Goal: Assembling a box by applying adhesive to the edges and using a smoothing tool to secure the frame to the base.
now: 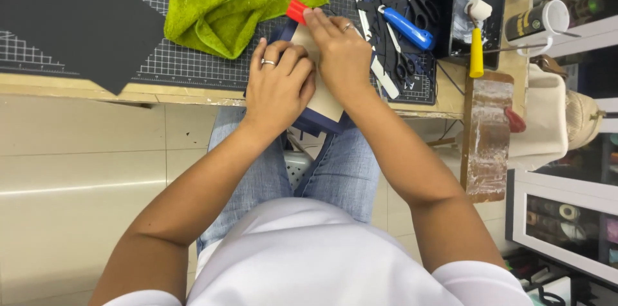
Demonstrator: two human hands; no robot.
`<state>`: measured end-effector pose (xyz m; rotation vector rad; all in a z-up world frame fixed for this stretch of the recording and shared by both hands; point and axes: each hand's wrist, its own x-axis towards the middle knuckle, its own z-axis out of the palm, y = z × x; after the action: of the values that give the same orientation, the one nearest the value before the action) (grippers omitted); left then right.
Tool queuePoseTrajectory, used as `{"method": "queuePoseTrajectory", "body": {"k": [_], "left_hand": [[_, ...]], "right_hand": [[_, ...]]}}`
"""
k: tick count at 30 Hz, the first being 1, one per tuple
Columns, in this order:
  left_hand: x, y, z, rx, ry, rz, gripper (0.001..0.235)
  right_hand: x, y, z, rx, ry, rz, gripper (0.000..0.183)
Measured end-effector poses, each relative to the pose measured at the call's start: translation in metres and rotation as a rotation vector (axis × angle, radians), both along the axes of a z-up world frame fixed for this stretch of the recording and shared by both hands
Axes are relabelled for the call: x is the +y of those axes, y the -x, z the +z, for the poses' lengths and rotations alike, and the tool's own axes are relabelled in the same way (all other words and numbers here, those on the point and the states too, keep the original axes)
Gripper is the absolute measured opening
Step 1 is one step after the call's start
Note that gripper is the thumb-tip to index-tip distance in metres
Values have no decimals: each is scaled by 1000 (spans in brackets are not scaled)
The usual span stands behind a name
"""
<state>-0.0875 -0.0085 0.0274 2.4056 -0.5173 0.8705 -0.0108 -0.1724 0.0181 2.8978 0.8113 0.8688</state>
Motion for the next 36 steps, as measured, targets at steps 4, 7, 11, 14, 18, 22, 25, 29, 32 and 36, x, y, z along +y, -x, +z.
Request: {"method": "queuePoseTrajectory", "body": {"k": [4,7,11,14,18,22,25,29,32,36], "left_hand": [[3,-7,4,3,-28,2,9],[0,-3,3,4,-16,-14,6],[0,-6,1,0,-3,1,8],[-6,-14,-28,11,40,-10,5],[29,-28,17,286,214,-187,12],[89,-77,-8,260,99,87,48],[126,-138,-93,375,-181,212,71],[126,-179,-76,288,-29,290,26],[66,-179,-16,204,202,-13,10],[7,-147,-21,576,-76,-408,64]], "right_hand": [[-2,0,31,90,6,66,39],[-12,-15,23,108,-66,70,48],[-1,-5,4,6,-25,54,47],[-28,-5,6,191,-197,182,32],[-32,1,56,606,-680,134,38],[-23,44,48,809,-1287,74,43],[-5,74,56,858,-1013,49,62],[12,91,42,703,-193,66,111],[11,87,12,479,-152,64,88],[16,88,15,435,-147,55,82]]}}
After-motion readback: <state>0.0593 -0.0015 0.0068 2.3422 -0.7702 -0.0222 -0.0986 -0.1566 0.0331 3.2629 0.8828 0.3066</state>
